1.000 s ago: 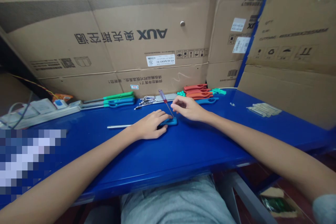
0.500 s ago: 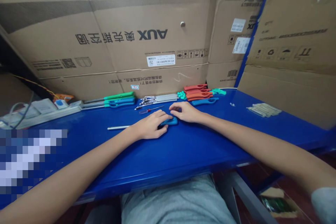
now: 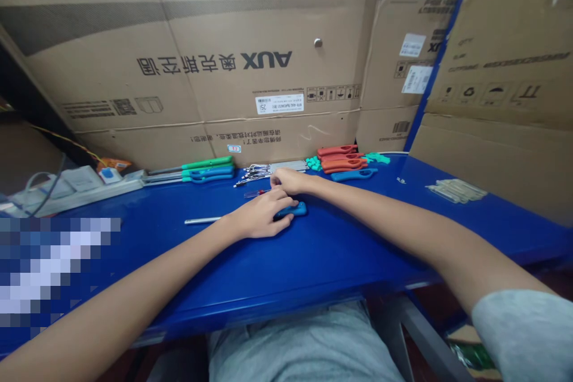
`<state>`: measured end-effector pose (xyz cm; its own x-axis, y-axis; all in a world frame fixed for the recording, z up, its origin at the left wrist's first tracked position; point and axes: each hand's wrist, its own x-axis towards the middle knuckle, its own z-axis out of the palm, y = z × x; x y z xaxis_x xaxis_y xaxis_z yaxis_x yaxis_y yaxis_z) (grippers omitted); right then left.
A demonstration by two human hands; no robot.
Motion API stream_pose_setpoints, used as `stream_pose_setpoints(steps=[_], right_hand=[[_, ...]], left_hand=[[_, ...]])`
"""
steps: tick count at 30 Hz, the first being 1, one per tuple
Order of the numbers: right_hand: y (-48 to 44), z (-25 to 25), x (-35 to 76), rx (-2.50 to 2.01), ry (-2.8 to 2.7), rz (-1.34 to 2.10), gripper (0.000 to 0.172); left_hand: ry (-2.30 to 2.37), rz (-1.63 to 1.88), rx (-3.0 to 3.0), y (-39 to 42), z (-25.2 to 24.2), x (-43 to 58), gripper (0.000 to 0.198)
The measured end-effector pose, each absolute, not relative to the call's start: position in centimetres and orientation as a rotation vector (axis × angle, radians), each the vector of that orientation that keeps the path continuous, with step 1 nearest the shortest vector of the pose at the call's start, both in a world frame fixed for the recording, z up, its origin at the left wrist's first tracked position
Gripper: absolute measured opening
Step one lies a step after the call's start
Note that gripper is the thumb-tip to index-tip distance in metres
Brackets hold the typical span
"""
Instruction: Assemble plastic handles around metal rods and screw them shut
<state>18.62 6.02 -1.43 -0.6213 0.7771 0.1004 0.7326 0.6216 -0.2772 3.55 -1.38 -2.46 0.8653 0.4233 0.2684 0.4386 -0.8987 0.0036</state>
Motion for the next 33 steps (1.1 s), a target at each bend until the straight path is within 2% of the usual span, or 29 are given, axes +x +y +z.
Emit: stream_pose_setpoints(steps=[5,11,16,33], right_hand=[[4.7,-0.4,20.5,-1.373,-2.593,0.368,0.022],[2.9,0.4,23.9,-1.235,-2.199,0.652,0.005],[0.2,0.4,25.1,-1.069,-1.987,0.949,0.005],[-1.3,0.2,24.8,-0.980,-1.978,0.880,0.007]], left_hand=[[-0.671,-0.410,-2.958,-1.3,-2.7,3.4,0.033],[-0.688,-0.403,-2.950,-1.5,-2.5,3.4,0.033],[-0.688,-0.406,-2.968,-1.5,-2.4,3.5,0.032],[-0.707,-0.412,-2.967,-1.6,-2.3,3.6,0.030]])
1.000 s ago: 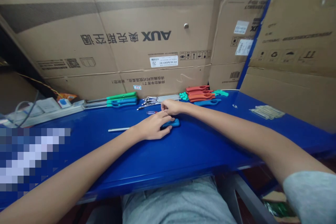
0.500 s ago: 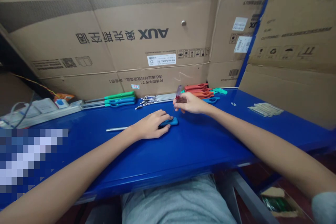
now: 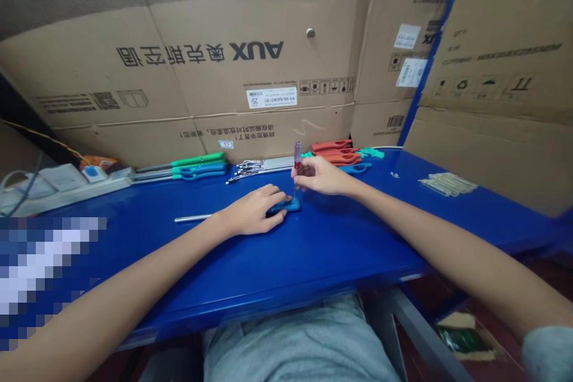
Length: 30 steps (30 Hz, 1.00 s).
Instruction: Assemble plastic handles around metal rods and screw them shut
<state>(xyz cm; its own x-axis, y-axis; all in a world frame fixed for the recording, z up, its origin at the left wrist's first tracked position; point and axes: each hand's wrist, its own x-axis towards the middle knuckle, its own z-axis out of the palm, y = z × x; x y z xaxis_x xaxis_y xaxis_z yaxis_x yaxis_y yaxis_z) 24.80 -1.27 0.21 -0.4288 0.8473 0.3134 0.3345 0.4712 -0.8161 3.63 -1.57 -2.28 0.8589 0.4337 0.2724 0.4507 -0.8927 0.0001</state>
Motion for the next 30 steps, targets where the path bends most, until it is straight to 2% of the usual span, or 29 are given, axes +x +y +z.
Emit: stream_pose_setpoints(steps=[30], right_hand=[[-1.32,-0.35,24.61,-0.894,-2.012,0.864,0.007]], left_hand=[[-0.704,-0.387,-2.968,-1.55,-2.23,3.65,0.030]])
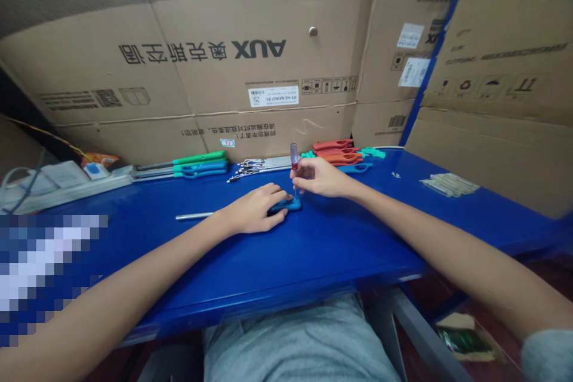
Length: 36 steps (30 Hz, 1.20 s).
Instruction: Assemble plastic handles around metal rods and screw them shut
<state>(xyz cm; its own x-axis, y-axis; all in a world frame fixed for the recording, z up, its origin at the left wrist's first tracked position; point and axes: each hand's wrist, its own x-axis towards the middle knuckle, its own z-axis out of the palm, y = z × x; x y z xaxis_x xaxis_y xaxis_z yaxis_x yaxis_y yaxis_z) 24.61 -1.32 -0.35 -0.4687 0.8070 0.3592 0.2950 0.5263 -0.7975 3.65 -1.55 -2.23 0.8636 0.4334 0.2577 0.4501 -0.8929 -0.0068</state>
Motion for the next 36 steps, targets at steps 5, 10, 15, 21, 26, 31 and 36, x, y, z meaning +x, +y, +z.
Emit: stream_pose_setpoints(steps=[5,10,15,21,26,31,36], right_hand=[[-1.31,-0.51,24.97,-0.795,-1.996,0.838,0.070],[-1.63,-0.31,25.40,-0.771,-2.076,0.689,0.087],[-1.63,-0.18,25.52,-0.736,-2.101,0.509,0.071],[-1.36,-0.03,25.36,-0.607,-2.027,0.430,0.046],[-1.38,-0.17,25.24,-0.648,-2.027,0.360,0.048],[-1.48,-0.21,25.12,-0.684,-2.003,0.295,0.044],[-1.89,0.09,25.01,-0.704,-1.995,0.309,0.043]], left_hand=[[-0.695,-0.389,-2.962,-1.48,-2.32,3.61,0.030],[-0.676,-0.401,-2.957,-1.46,-2.33,3.62,0.031],[-0.687,-0.397,-2.953,-1.52,-2.28,3.62,0.032],[-0.719,-0.384,-2.965,-1.68,-2.10,3.73,0.033],[-0.708,-0.398,-2.958,-1.67,-2.09,3.71,0.032],[-0.702,-0.411,-2.958,-1.64,-2.22,3.64,0.032],[-0.700,-0.402,-2.955,-1.57,-2.22,3.65,0.032]])
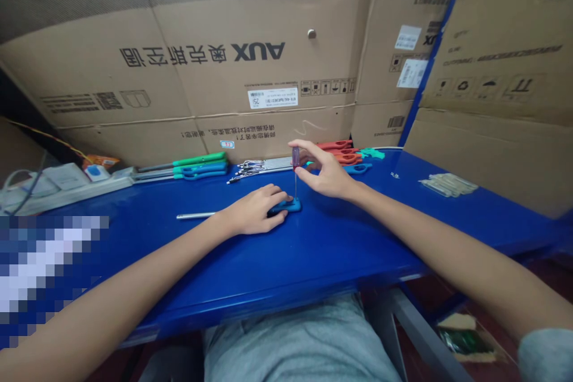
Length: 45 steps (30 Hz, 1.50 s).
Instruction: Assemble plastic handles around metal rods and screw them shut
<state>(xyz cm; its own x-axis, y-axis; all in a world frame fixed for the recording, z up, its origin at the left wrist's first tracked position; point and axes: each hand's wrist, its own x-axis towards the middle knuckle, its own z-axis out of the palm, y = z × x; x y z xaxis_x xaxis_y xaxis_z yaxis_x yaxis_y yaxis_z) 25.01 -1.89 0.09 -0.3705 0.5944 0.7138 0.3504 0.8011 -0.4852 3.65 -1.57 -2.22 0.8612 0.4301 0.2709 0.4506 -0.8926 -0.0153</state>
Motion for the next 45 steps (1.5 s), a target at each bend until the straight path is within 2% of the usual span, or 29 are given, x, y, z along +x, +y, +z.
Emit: stream_pose_setpoints(steps=[8,12,18,24,30,38,45], right_hand=[[-1.52,-0.42,24.97,-0.676,-1.991,0.328,0.052],[-1.65,-0.28,24.92,-0.689,-2.001,0.288,0.045],[-1.88,-0.12,24.99,-0.684,-2.009,0.321,0.046],[-1.46,-0.52,25.12,-0.700,-2.037,0.279,0.058],[-1.89,-0.02,24.98,-0.672,-1.992,0.245,0.042],[-1.62,-0.37,25.02,-0.659,-1.998,0.300,0.049],[-1.87,-0.24,24.87,-0.657,-2.005,0.279,0.045]], left_hand=[[-0.711,-0.397,-2.967,-1.70,-2.11,3.66,0.032],[-0.708,-0.396,-2.967,-1.72,-2.05,3.69,0.031],[-0.707,-0.400,-2.961,-1.71,-2.05,3.69,0.031],[-0.707,-0.395,-2.968,-1.72,-2.07,3.66,0.031],[-0.711,-0.395,-2.961,-1.66,-2.16,3.64,0.032],[-0.708,-0.392,-2.967,-1.73,-2.05,3.67,0.031],[-0.708,-0.404,-2.959,-1.54,-2.24,3.64,0.031]])
